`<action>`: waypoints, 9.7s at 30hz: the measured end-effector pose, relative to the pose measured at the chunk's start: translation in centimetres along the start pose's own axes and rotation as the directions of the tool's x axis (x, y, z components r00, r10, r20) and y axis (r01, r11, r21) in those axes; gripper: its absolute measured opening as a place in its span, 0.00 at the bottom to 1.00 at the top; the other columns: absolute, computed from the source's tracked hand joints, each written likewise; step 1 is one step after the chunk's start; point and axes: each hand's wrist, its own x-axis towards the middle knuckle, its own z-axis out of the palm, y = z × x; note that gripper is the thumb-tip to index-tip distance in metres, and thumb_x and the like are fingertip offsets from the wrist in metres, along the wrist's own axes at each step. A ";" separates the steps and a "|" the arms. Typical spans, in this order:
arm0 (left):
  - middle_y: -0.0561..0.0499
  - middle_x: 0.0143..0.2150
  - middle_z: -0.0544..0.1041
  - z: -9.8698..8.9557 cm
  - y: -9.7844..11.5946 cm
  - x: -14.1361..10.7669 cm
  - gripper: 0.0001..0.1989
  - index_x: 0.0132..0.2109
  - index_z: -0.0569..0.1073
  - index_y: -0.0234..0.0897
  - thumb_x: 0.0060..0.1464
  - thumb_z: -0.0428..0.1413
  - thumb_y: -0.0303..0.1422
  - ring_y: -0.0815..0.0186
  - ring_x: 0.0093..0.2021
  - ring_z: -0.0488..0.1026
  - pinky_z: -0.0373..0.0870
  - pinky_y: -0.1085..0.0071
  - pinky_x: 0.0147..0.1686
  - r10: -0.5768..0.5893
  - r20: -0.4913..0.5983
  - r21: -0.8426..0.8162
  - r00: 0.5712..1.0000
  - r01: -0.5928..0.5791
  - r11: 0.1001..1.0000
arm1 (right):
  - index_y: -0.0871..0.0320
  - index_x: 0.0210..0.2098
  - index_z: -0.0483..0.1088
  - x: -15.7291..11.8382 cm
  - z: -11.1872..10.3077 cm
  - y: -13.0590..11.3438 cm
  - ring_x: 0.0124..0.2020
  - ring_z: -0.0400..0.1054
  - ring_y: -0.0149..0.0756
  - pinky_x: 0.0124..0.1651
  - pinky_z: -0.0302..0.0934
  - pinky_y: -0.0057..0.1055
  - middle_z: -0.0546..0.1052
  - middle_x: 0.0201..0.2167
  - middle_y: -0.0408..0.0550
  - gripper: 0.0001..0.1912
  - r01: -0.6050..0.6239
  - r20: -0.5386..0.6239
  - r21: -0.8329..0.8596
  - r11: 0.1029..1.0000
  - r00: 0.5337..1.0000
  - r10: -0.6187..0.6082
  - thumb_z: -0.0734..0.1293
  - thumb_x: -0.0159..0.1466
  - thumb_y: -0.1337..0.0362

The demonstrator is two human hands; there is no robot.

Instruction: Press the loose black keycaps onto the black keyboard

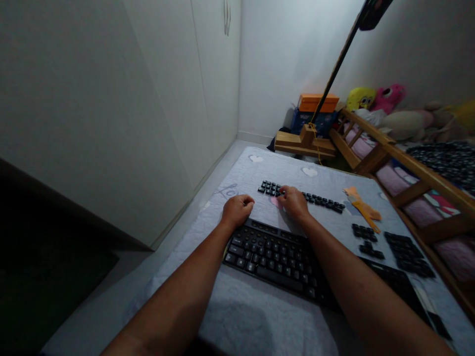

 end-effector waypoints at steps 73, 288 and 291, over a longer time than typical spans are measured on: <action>0.50 0.36 0.82 -0.3 0.5 -0.2 0.11 0.37 0.80 0.38 0.52 0.53 0.33 0.64 0.38 0.76 0.70 0.72 0.41 0.007 0.002 0.007 1.000 -0.007 1.000 | 0.54 0.34 0.69 -14.4 -1.1 -4.5 0.42 0.61 0.40 0.47 0.53 0.38 0.73 0.36 0.46 0.04 0.387 0.061 0.221 0.895 0.911 -0.409 0.66 0.61 0.70; 0.50 0.36 0.82 -0.1 0.1 0.0 0.11 0.37 0.80 0.37 0.52 0.53 0.33 0.64 0.38 0.76 0.70 0.71 0.41 0.021 -0.005 0.030 1.000 -0.021 0.999 | 0.54 0.37 0.71 -13.9 -1.1 -6.0 0.41 0.60 0.38 0.43 0.46 0.34 0.72 0.37 0.48 0.10 0.388 0.159 -0.139 0.911 0.917 -0.367 0.59 0.68 0.64; 0.50 0.36 0.82 -0.1 0.2 0.0 0.11 0.37 0.80 0.37 0.52 0.53 0.33 0.64 0.38 0.77 0.70 0.71 0.42 0.019 -0.004 0.034 1.000 -0.019 0.999 | 0.54 0.37 0.71 -14.0 -1.1 -6.1 0.41 0.60 0.38 0.42 0.46 0.34 0.72 0.37 0.47 0.10 0.393 0.150 -0.149 0.907 0.916 -0.372 0.58 0.69 0.64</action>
